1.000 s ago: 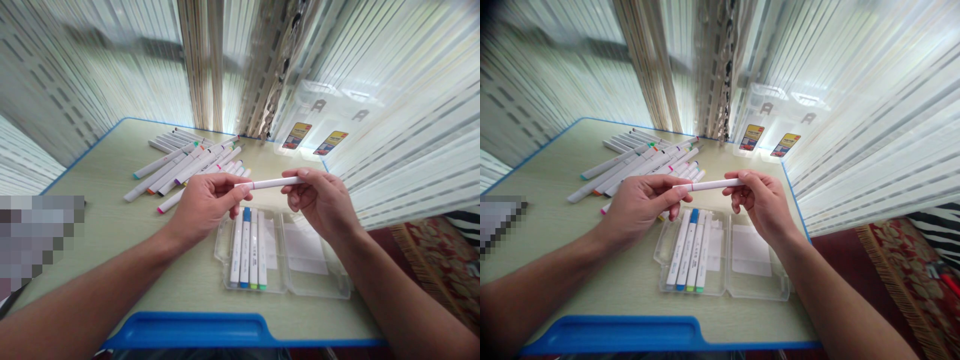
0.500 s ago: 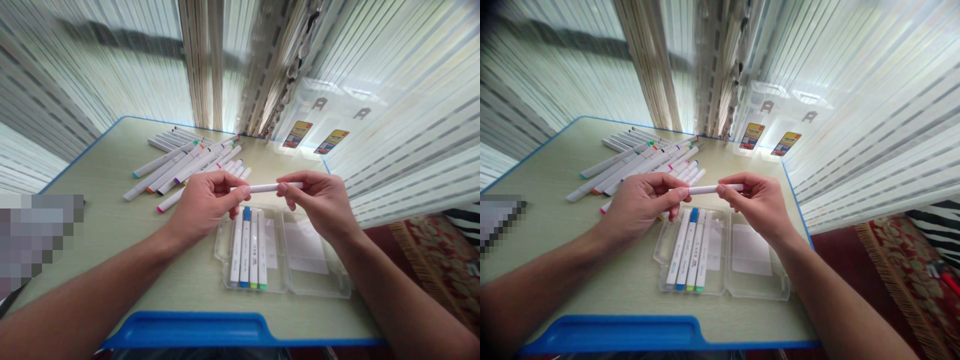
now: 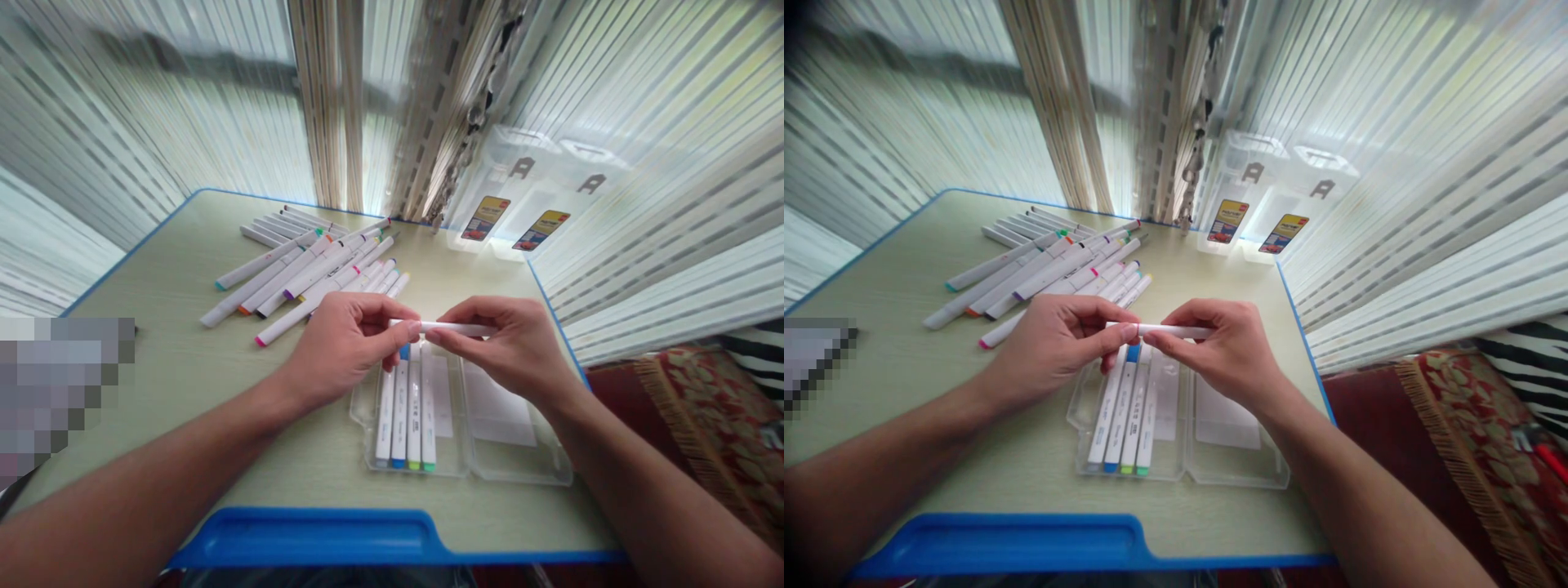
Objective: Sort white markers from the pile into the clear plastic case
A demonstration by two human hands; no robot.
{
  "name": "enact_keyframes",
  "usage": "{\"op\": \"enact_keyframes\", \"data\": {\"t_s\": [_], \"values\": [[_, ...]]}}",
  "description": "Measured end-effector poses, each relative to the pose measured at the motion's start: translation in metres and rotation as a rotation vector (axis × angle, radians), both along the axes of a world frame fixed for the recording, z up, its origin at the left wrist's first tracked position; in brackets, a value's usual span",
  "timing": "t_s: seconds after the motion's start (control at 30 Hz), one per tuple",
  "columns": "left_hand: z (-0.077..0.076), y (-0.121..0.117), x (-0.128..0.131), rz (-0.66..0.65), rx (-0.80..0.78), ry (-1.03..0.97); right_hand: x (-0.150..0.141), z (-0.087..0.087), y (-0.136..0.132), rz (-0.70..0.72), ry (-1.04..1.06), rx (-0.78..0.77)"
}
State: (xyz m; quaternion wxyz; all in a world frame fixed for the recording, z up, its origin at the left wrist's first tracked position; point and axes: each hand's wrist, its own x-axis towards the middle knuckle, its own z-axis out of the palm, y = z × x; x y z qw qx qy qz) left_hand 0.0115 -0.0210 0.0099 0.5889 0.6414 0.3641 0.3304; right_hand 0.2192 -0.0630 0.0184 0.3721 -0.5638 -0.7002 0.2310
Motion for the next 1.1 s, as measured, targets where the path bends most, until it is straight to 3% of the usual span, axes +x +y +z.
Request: {"op": "enact_keyframes", "data": {"t_s": [0.53,1.1], "values": [[0.0030,-0.0025,0.0009,-0.063,0.023,-0.028,-0.0014,-0.0002,-0.0001,-0.038,0.046,-0.057],[0.0006,-0.0002,0.0008,0.028,0.024,-0.042,-0.0018,0.0038,-0.0005,-0.009,0.096,-0.134]]}}
